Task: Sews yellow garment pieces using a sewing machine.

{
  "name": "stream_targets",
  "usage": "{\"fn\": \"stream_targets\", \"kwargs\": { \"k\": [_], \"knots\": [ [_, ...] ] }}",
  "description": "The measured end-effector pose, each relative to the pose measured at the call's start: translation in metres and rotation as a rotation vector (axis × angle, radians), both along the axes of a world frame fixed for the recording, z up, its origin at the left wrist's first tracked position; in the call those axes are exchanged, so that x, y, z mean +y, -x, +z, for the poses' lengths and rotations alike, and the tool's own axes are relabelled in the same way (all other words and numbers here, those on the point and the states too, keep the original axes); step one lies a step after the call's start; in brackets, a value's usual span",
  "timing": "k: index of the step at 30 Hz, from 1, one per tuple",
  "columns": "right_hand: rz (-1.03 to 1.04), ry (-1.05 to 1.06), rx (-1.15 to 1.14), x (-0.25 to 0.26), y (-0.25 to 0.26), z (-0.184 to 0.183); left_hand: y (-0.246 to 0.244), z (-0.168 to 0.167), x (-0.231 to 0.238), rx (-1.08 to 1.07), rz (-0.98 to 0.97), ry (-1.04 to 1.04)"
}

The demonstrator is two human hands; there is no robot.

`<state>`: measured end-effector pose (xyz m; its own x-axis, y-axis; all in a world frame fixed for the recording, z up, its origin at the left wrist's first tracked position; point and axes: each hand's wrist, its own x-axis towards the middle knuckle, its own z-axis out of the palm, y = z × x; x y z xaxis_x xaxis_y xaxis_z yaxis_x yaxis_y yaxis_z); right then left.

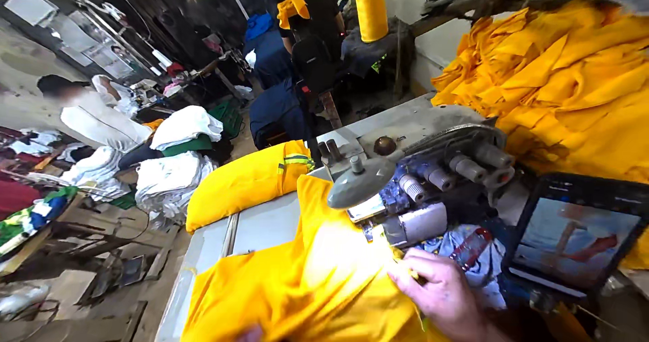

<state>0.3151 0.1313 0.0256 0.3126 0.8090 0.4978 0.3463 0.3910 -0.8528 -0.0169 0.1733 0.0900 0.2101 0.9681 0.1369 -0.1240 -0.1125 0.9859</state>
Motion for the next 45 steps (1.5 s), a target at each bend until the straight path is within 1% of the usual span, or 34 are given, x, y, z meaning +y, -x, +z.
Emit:
{"fn": "stream_targets", "kwargs": {
  "k": [1, 2, 3, 4, 5, 6, 8, 9, 11, 12, 14, 16, 17, 18, 19, 20, 22, 23, 24, 25, 26, 27, 28, 29, 31, 33, 35, 36, 38, 41, 43, 45],
  "knots": [
    [-0.002, 0.018, 0.005, 0.004, 0.0, 0.002, -0.01, 0.024, 0.032, 0.072, 0.026, -0.069],
    [-0.002, 0.044, 0.021, 0.005, 0.001, 0.002, -0.014, 0.04, 0.063, 0.161, 0.055, -0.115],
    [-0.001, 0.072, 0.036, 0.003, 0.003, 0.003, -0.015, 0.049, 0.087, 0.274, 0.065, -0.147],
    [-0.006, 0.098, 0.049, 0.0, 0.004, 0.005, -0.016, 0.052, 0.099, 0.426, 0.05, -0.151],
    [-0.006, 0.125, 0.071, -0.005, 0.004, 0.005, -0.018, 0.051, 0.097, 0.578, 0.001, -0.131],
    [-0.004, 0.154, 0.097, -0.011, 0.006, 0.005, -0.021, 0.044, 0.085, 0.687, -0.056, -0.076],
    [0.001, 0.233, 0.155, -0.026, 0.013, 0.006, -0.042, 0.015, 0.036, 0.789, -0.111, 0.037],
    [-0.003, 0.288, 0.169, -0.031, 0.017, 0.007, -0.055, -0.005, 0.011, 0.775, -0.088, 0.038],
    [-0.024, 0.368, 0.164, -0.034, 0.024, 0.004, -0.068, -0.047, -0.026, 0.663, 0.026, -0.038],
    [-0.022, 0.381, 0.162, -0.035, 0.024, 0.003, -0.065, -0.055, -0.036, 0.581, 0.072, -0.089],
    [0.059, 0.347, 0.213, -0.036, 0.018, 0.005, -0.047, -0.044, -0.04, 0.4, 0.116, -0.128],
    [0.195, 0.29, 0.318, -0.036, 0.014, 0.003, -0.033, -0.03, -0.039, 0.254, 0.172, -0.044],
    [0.246, 0.293, 0.365, -0.037, 0.015, -0.001, -0.033, -0.029, -0.039, 0.224, 0.209, 0.027],
    [0.285, 0.324, 0.393, -0.038, 0.017, -0.007, -0.038, -0.031, -0.044, 0.249, 0.217, 0.089],
    [0.305, 0.371, 0.388, -0.041, 0.019, -0.014, -0.045, -0.037, -0.05, 0.328, 0.2, 0.107],
    [0.303, 0.399, 0.361, -0.045, 0.021, -0.019, -0.053, -0.043, -0.054, 0.459, 0.199, 0.059],
    [0.281, 0.4, 0.312, -0.056, 0.025, -0.025, -0.06, -0.063, -0.054, 0.72, 0.258, -0.117],
    [0.268, 0.388, 0.289, -0.065, 0.027, -0.028, -0.055, -0.072, -0.054, 0.761, 0.288, -0.162],
    [0.249, 0.362, 0.262, -0.073, 0.027, -0.029, -0.047, -0.075, -0.053, 0.719, 0.301, -0.171],
    [0.229, 0.327, 0.243, -0.079, 0.027, -0.029, -0.038, -0.072, -0.05, 0.591, 0.288, -0.146],
    [0.2, 0.282, 0.243, -0.083, 0.027, -0.029, -0.029, -0.066, -0.048, 0.412, 0.251, -0.077],
    [0.172, 0.245, 0.265, -0.085, 0.029, -0.029, -0.023, -0.06, -0.047, 0.24, 0.212, 0.019],
    [0.148, 0.217, 0.302, -0.086, 0.033, -0.03, -0.02, -0.054, -0.05, 0.125, 0.189, 0.111],
    [0.13, 0.199, 0.349, -0.086, 0.038, -0.031, -0.021, -0.049, -0.055, 0.054, 0.186, 0.2],
    [0.137, 0.197, 0.454, -0.085, 0.047, -0.032, -0.03, -0.042, -0.063, -0.02, 0.192, 0.386],
    [0.185, 0.248, 0.49, -0.095, 0.05, -0.031, -0.027, -0.043, -0.07, -0.123, 0.079, 0.535],
    [0.241, 0.305, 0.465, -0.111, 0.052, -0.037, -0.019, -0.046, -0.077, -0.179, -0.039, 0.581],
    [0.254, 0.32, 0.45, -0.12, 0.052, -0.044, -0.017, -0.046, -0.08, -0.165, -0.044, 0.565],
    [0.253, 0.311, 0.427, -0.13, 0.052, -0.052, -0.016, -0.048, -0.08, -0.13, -0.001, 0.46],
    [0.208, 0.258, 0.371, -0.133, 0.049, -0.052, -0.019, -0.052, -0.075, -0.112, 0.033, 0.308],
    [0.188, 0.25, 0.316, -0.136, 0.045, -0.05, -0.024, -0.055, -0.074, -0.024, 0.066, 0.187],
    [0.156, 0.251, 0.291, -0.137, 0.042, -0.05, -0.029, -0.058, -0.072, 0.114, 0.111, 0.047]
  ]
}}
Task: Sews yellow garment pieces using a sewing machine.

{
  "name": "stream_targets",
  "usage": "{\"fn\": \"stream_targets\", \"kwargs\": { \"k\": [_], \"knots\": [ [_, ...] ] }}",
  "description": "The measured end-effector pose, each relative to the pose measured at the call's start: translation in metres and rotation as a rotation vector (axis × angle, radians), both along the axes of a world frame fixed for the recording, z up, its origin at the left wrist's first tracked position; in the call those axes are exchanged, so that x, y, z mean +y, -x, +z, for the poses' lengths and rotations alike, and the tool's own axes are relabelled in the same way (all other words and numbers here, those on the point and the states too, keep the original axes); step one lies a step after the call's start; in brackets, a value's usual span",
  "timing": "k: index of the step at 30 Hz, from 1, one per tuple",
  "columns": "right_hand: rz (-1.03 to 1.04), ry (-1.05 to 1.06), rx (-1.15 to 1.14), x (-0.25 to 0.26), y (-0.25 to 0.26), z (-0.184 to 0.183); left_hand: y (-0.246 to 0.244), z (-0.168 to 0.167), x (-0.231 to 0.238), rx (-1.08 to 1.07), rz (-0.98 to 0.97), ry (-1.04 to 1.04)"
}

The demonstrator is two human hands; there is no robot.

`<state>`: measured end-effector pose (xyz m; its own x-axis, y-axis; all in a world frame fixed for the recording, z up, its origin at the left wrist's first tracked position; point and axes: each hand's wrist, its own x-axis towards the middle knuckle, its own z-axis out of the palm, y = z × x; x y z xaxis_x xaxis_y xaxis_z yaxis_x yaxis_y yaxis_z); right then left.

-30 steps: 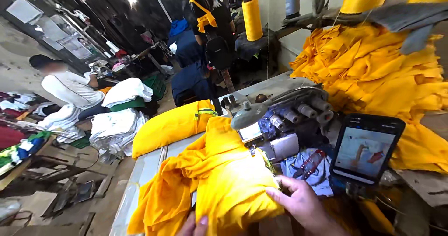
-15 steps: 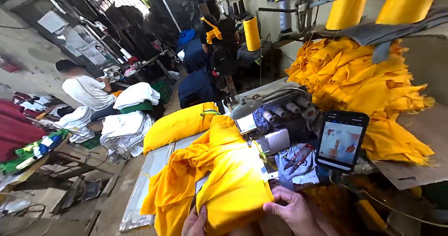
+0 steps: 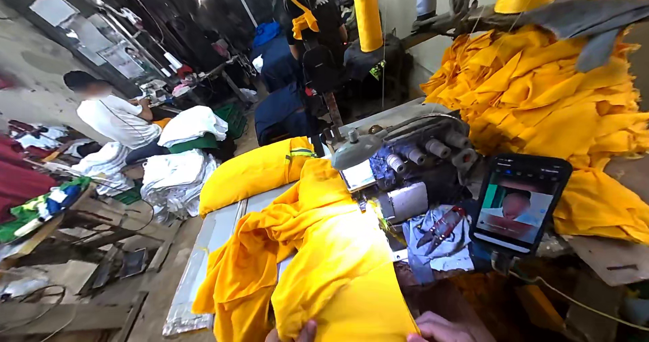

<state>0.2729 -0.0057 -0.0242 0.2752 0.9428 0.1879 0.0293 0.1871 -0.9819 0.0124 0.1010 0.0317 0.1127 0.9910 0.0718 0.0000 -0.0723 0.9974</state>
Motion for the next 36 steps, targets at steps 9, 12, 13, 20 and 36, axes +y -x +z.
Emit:
{"fn": "stream_targets", "kwargs": {
  "k": [9, 12, 13, 20, 36],
  "knots": [
    [-0.111, -0.092, -0.027, 0.092, -0.013, 0.033, -0.031, 0.039, 0.081, 0.173, 0.153, -0.319],
    [-0.169, -0.113, 0.026, 0.128, -0.014, 0.036, -0.039, 0.047, 0.115, 0.257, 0.188, -0.407],
    [-0.161, -0.11, 0.095, 0.134, -0.012, 0.037, -0.04, 0.049, 0.125, 0.29, 0.185, -0.412],
    [0.18, -0.146, 0.27, 0.125, -0.008, 0.046, -0.022, 0.065, 0.155, 0.339, 0.093, -0.385],
    [0.222, 0.338, -0.179, 0.004, -0.005, -0.048, -0.039, -0.11, -0.018, -0.033, -0.145, 0.27]
  ]
}}
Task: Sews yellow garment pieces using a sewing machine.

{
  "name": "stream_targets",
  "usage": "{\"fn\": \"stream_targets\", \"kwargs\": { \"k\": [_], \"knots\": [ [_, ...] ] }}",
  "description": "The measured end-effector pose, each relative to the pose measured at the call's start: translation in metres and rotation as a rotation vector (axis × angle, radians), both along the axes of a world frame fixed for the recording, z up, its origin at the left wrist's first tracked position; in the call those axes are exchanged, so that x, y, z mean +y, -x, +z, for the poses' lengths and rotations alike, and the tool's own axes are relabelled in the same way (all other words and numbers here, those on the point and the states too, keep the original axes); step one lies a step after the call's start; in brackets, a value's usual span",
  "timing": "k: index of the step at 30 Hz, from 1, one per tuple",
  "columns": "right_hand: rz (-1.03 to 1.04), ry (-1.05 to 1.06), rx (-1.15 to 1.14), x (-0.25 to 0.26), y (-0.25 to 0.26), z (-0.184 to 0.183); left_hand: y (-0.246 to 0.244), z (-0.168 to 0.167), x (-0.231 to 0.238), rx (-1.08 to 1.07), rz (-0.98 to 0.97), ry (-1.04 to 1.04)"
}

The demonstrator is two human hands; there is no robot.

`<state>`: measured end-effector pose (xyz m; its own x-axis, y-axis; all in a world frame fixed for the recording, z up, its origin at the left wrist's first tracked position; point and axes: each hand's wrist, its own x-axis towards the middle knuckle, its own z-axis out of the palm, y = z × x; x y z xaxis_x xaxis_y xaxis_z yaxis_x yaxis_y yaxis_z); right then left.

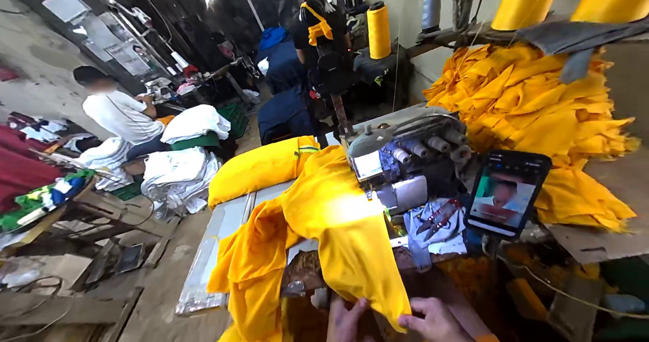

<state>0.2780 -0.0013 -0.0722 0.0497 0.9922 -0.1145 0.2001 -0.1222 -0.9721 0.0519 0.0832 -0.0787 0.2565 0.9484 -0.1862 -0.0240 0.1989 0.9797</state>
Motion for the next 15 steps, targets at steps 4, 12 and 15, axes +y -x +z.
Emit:
{"fn": "stream_targets", "kwargs": {
  "k": [4, 12, 15],
  "knots": [
    [-0.015, -0.112, 0.054, -0.04, -0.001, 0.071, 0.023, 0.07, -0.038, -0.039, -0.13, -0.221],
    [-0.134, 0.036, 0.144, -0.058, 0.016, 0.032, 0.027, 0.05, -0.065, 0.034, -0.001, 0.022],
    [-0.14, 0.081, 0.157, -0.064, 0.012, 0.027, 0.029, 0.042, -0.064, 0.044, -0.041, 0.007]
  ]
}}
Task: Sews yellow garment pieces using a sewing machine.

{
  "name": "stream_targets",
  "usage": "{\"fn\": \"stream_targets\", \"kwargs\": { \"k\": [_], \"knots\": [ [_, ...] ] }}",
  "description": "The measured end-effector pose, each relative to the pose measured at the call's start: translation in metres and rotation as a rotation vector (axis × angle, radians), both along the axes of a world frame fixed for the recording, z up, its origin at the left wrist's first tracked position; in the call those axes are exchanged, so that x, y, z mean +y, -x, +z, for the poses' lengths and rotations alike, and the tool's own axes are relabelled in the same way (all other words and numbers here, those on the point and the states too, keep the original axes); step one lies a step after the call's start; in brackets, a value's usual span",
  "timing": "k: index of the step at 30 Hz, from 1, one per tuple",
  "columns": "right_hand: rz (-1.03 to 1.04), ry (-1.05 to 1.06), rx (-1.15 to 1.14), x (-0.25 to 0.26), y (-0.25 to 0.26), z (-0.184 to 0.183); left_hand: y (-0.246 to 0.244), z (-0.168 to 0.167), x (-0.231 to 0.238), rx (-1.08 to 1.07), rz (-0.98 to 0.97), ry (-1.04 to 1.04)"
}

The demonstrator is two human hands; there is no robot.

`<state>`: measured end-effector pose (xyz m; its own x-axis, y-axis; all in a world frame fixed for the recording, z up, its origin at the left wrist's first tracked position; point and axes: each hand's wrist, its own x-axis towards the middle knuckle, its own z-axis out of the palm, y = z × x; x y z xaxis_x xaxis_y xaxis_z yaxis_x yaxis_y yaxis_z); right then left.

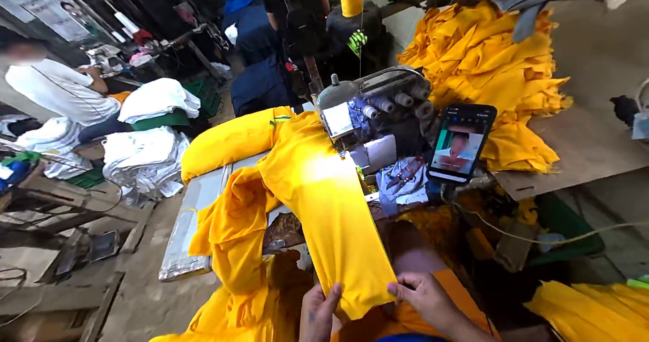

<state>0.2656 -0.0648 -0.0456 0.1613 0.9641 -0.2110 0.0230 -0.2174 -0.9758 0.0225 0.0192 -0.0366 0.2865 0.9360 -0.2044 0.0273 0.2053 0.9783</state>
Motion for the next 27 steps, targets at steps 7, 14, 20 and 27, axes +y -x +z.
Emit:
{"fn": "stream_targets", "kwargs": {
  "k": [7, 14, 20, 27],
  "knots": [
    [-0.104, -0.009, 0.049, -0.002, 0.008, -0.006, 0.0, 0.003, -0.002, 0.04, -0.002, -0.149],
    [-0.017, -0.239, -0.076, 0.001, 0.007, 0.023, 0.01, 0.043, 0.015, 0.026, -0.139, -0.533],
    [-0.087, -0.338, -0.004, 0.06, 0.0, 0.047, 0.005, 0.089, 0.088, 0.255, -0.257, -0.716],
    [-0.166, -0.422, -0.004, 0.137, -0.02, 0.068, -0.023, 0.128, 0.172, 0.166, -0.324, -0.59]
  ]
}}
